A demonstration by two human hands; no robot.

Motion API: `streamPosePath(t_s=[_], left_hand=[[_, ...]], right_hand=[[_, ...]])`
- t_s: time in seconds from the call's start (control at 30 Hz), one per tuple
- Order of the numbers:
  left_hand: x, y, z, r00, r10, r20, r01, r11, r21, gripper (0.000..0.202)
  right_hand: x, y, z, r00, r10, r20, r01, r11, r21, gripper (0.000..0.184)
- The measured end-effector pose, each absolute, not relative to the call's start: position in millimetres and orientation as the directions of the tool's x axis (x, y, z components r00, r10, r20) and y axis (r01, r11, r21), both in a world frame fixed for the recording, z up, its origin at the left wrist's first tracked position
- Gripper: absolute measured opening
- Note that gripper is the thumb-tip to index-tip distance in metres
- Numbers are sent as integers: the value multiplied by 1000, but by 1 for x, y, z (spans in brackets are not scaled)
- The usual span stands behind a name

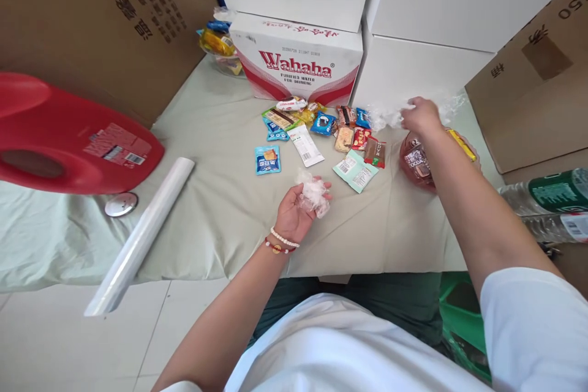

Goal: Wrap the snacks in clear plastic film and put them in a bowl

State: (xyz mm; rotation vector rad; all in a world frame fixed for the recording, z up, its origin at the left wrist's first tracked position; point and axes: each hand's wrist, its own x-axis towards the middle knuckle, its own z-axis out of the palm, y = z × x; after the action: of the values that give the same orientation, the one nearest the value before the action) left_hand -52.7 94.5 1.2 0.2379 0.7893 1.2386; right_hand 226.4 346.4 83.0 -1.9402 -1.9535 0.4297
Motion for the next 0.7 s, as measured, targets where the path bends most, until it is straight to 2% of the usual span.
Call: streamPosePath(t_s=[0.07,0.13,0.17,0.2,0.27,0.3,0.33,0.4,0.5,0.6,0.7], left_hand=[[-52,92,0,111,913,-394,-751,336,568,48],[-49,91,-1,121,912,-392,-757,340,557,50],[-47,90,-1,131,910,-393,-761,346,548,51],[-45,89,-2,140,908,-395,-764,353,540,51],[-38,86,-2,152,905,-398,-764,363,533,50],[-34,84,-3,156,904,-398,-759,368,538,48],[-30,81,-3,158,904,-397,-748,372,549,46],[-23,75,-5,152,905,-398,-713,379,590,44],[-16,65,-11,37,900,-433,-626,359,693,45],[-16,60,-17,-97,876,-472,-557,345,756,42],[-21,56,-17,-121,874,-471,-557,334,761,43]], right_hand=[[211,325,82,51,995,84,925,-15,-380,67],[191,284,77,-23,985,173,914,91,-396,67],[182,258,72,-112,979,173,865,182,-468,57],[172,232,64,-226,968,109,784,247,-570,45],[157,182,44,-466,883,-52,580,260,-772,29],[152,162,33,-517,853,-68,503,238,-831,25],[148,145,21,-518,853,-70,458,207,-865,20],[146,123,1,-403,912,-73,407,107,-907,14],[152,106,-16,-224,966,-129,282,-63,-957,22],[163,96,-16,-221,947,-235,117,-213,-970,34],[175,88,-9,-229,928,-292,-1,-301,-954,42]])
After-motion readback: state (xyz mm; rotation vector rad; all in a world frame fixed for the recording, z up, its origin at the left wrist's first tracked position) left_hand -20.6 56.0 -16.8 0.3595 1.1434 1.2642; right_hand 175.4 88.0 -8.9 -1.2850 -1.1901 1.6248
